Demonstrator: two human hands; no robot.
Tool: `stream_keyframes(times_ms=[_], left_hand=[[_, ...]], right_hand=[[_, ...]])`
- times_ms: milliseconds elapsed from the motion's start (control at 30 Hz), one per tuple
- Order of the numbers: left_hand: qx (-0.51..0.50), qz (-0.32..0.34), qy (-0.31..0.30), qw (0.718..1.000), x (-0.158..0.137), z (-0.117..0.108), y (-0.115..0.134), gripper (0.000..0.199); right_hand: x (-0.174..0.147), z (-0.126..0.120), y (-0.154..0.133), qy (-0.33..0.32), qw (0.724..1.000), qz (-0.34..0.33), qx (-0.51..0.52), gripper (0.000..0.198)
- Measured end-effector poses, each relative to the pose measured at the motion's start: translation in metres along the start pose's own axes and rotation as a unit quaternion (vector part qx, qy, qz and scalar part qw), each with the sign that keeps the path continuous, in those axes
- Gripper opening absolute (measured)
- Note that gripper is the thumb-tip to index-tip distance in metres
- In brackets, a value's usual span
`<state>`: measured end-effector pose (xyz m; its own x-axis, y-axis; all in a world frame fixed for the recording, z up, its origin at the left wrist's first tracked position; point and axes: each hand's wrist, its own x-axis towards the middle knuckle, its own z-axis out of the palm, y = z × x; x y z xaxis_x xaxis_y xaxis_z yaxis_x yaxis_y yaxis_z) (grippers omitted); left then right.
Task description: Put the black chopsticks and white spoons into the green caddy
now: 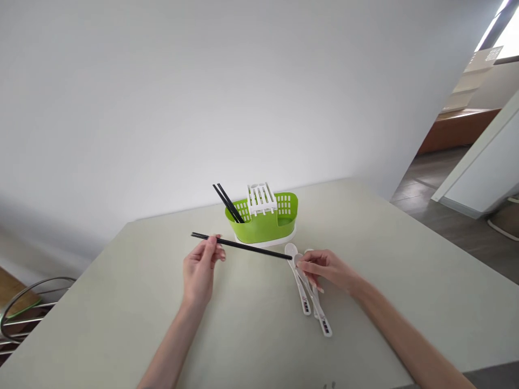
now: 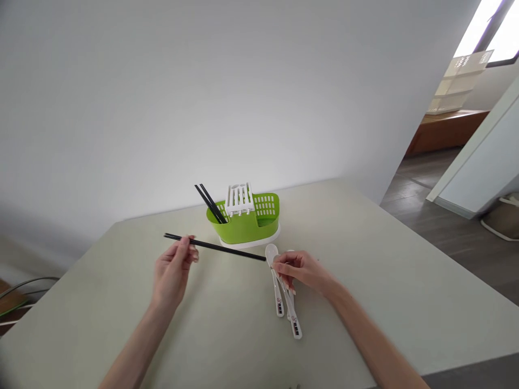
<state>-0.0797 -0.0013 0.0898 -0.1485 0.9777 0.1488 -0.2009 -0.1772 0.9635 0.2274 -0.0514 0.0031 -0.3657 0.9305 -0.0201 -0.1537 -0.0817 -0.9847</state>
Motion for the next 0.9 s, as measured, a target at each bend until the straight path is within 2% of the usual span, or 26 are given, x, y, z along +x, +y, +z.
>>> stream_keyframes(times_ms=[133,300,467,667,900], left_hand=[[-0.063,0.06,0.047,0.995,0.028,-0.02,0.038,0.041],[-0.09,0.131,0.107,0.981,0.064,-0.044,0.077,0.02],[-0.049,0.082,0.137,0.986,0.092,-0.055,0.086,0.016],[0.058,0.043,0.13,0.989,0.115,-0.048,0.083,0.024],[0.198,0.036,0.078,0.976,0.126,-0.019,0.09,0.03]], right_hand=[[-0.001,0.002,-0.004,0.009,0.999,-0.005,0.034,0.04],[-0.001,0.003,-0.008,0.006,0.997,-0.02,0.071,0.039],[0.0,0.001,-0.005,0.002,0.995,-0.017,0.093,0.037],[0.001,0.001,-0.005,-0.005,0.995,-0.017,0.098,0.037],[0.002,0.003,-0.007,-0.024,0.995,-0.016,0.097,0.036]])
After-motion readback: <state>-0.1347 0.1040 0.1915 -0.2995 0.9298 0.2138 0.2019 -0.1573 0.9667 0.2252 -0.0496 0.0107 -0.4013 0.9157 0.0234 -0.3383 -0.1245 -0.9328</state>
